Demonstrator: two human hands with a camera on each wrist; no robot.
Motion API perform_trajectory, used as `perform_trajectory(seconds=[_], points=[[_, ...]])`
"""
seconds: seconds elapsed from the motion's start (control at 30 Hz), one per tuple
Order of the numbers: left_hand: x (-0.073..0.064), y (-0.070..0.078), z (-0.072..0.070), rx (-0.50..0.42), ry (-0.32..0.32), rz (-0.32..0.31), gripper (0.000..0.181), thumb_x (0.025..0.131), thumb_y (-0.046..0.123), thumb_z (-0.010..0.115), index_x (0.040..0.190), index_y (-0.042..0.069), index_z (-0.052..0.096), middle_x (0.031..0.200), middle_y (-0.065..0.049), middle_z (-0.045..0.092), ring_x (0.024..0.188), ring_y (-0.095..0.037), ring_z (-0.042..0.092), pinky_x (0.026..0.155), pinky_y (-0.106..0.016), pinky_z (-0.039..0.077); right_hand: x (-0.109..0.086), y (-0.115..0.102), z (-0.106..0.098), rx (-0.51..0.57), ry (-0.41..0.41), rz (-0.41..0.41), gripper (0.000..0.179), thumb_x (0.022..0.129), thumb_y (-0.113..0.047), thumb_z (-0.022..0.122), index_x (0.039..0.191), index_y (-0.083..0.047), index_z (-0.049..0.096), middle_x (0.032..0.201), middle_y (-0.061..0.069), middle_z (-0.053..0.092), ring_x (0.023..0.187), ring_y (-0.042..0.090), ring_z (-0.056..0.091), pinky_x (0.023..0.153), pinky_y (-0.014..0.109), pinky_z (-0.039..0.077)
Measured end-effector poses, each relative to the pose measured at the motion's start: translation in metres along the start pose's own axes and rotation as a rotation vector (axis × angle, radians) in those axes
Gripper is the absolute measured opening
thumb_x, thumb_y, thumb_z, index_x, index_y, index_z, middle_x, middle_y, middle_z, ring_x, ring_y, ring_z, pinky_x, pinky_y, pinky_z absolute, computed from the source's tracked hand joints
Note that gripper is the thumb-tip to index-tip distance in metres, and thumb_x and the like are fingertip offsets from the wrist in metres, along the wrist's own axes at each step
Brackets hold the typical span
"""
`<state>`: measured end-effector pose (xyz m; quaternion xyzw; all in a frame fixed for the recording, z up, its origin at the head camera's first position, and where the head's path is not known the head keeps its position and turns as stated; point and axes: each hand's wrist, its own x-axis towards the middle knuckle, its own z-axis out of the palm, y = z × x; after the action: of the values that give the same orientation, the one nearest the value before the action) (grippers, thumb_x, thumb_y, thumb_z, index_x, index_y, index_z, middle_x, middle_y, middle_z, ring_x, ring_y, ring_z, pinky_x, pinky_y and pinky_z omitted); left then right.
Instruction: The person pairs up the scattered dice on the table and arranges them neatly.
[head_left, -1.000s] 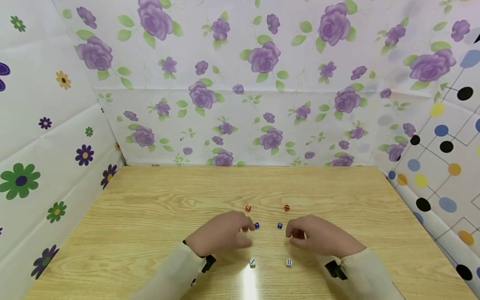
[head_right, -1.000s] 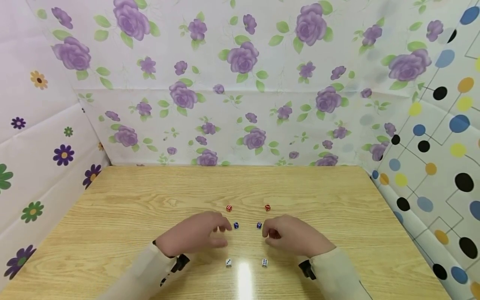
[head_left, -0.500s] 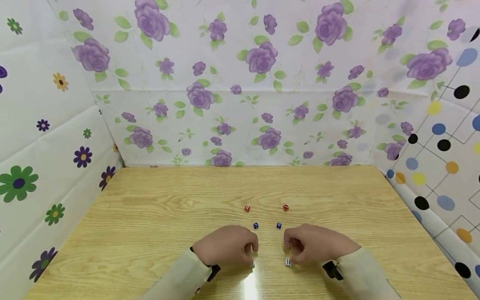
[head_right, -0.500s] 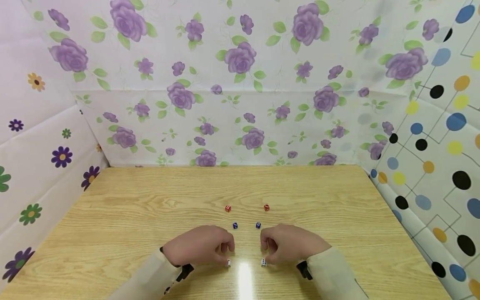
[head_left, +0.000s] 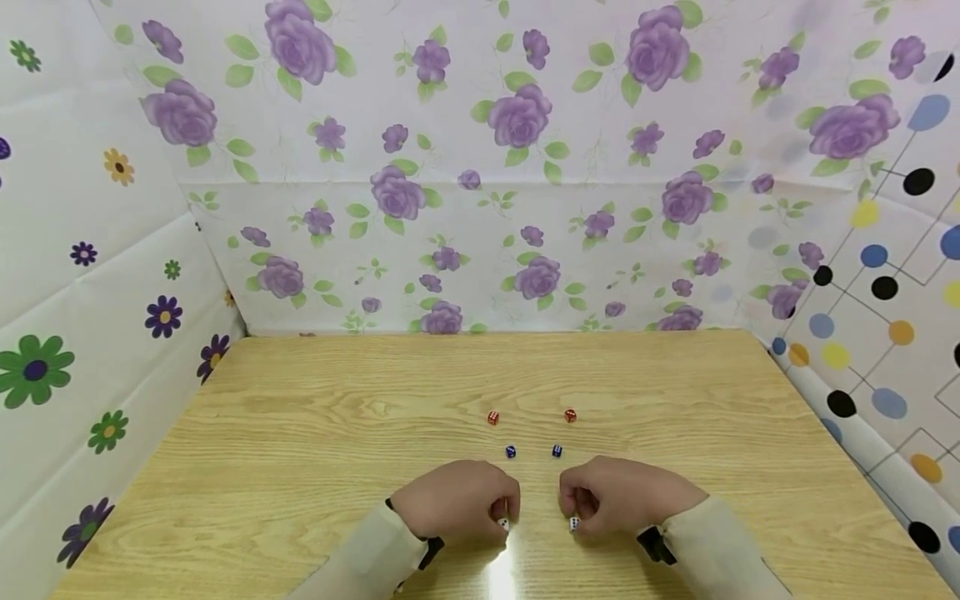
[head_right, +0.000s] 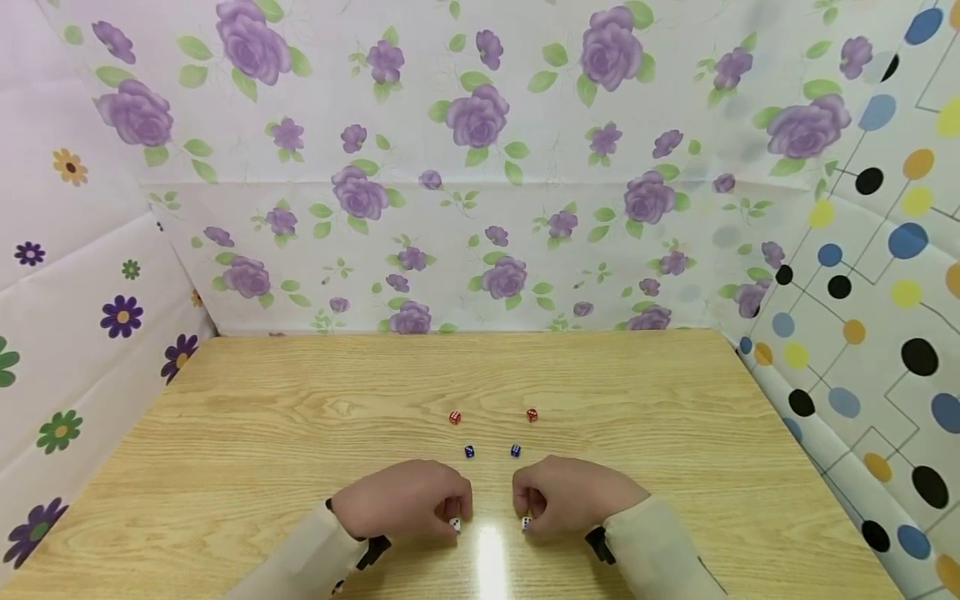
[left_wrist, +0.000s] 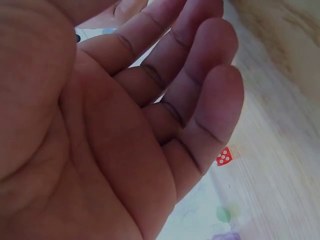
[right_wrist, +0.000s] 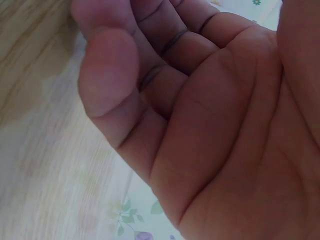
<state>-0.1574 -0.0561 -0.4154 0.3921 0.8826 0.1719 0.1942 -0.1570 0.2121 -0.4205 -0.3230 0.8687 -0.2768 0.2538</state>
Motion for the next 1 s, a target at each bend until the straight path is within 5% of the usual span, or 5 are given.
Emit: perform_trajectory(seconds=[1.0], points=[[0.0031,0.0078,0.0083,0.084,0.035,0.032,0.016,0.086,0.011,0.079,0.083,0.025,0.072,0.074,0.021,0.057,0.066,0.004,0.052,0.064,-0.015,0.045,0.0034,-0.0005,0.0041,-0.038,0.013,0.034,0.016,0.083,-0.009,0.074,0.081,-0.023,0.068,0.072,-0.014,0.059,0.062,0.0,0.049,0.059,0.021,0.044]])
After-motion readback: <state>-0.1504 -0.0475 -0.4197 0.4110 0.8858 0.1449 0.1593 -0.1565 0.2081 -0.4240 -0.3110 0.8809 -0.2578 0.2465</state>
